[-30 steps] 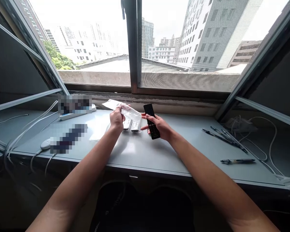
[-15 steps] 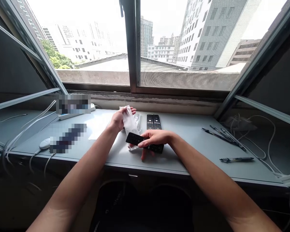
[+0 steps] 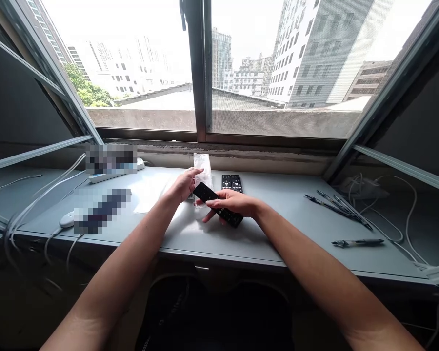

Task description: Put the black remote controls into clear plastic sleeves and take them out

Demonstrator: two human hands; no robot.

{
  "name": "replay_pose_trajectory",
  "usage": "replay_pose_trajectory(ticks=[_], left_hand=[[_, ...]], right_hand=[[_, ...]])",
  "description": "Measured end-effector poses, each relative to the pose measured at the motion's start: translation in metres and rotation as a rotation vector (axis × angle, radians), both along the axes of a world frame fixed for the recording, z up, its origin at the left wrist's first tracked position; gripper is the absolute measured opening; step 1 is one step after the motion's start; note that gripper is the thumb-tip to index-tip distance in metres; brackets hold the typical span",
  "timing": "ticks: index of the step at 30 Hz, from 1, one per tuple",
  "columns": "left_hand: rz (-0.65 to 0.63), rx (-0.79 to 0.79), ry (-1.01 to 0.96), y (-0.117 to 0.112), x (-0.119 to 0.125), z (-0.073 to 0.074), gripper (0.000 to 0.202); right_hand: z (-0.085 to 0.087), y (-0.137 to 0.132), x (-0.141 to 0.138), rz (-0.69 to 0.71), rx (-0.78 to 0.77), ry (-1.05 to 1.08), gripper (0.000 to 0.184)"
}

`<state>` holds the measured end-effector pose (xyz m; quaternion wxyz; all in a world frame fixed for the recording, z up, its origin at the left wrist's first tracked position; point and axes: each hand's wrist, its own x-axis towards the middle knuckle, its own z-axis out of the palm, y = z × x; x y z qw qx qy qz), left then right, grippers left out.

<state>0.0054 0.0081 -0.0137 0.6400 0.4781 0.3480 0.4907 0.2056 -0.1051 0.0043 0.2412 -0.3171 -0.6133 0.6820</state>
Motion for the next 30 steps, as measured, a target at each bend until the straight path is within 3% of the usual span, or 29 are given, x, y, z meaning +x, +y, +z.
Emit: replay_pose_trajectory(ticks=[5,9,12,18,24,30], left_hand=[[0.129,0.101,0.109,0.002,-0.008,0.006,0.025],[0.175,0.123,0.200,0.014,-0.041,0.013,0.044],[0.264,0.155,0.433,0.017,-0.078,0.018,0.061],[0.510,0.293,1.027,0.011,-0.138,0.023,0.067],[0.418,0.222,1.568,0.016,-0.149,0.018,0.057],[0.310,0.196,1.581,0.027,-0.139,0.014,0.068]], right_hand=[[-0.003,0.000,0.000,0.034,-0.017,0.022,0.057],[-0.007,0.001,0.001,0.108,-0.043,-0.011,0.055],[-0.009,0.002,0.001,0.093,-0.041,-0.007,0.057],[-0.012,0.004,0.000,0.059,-0.008,-0.019,0.058],[-0.013,0.004,-0.001,0.102,-0.018,-0.030,0.058],[-0.012,0.004,0.000,0.112,-0.011,-0.031,0.054]])
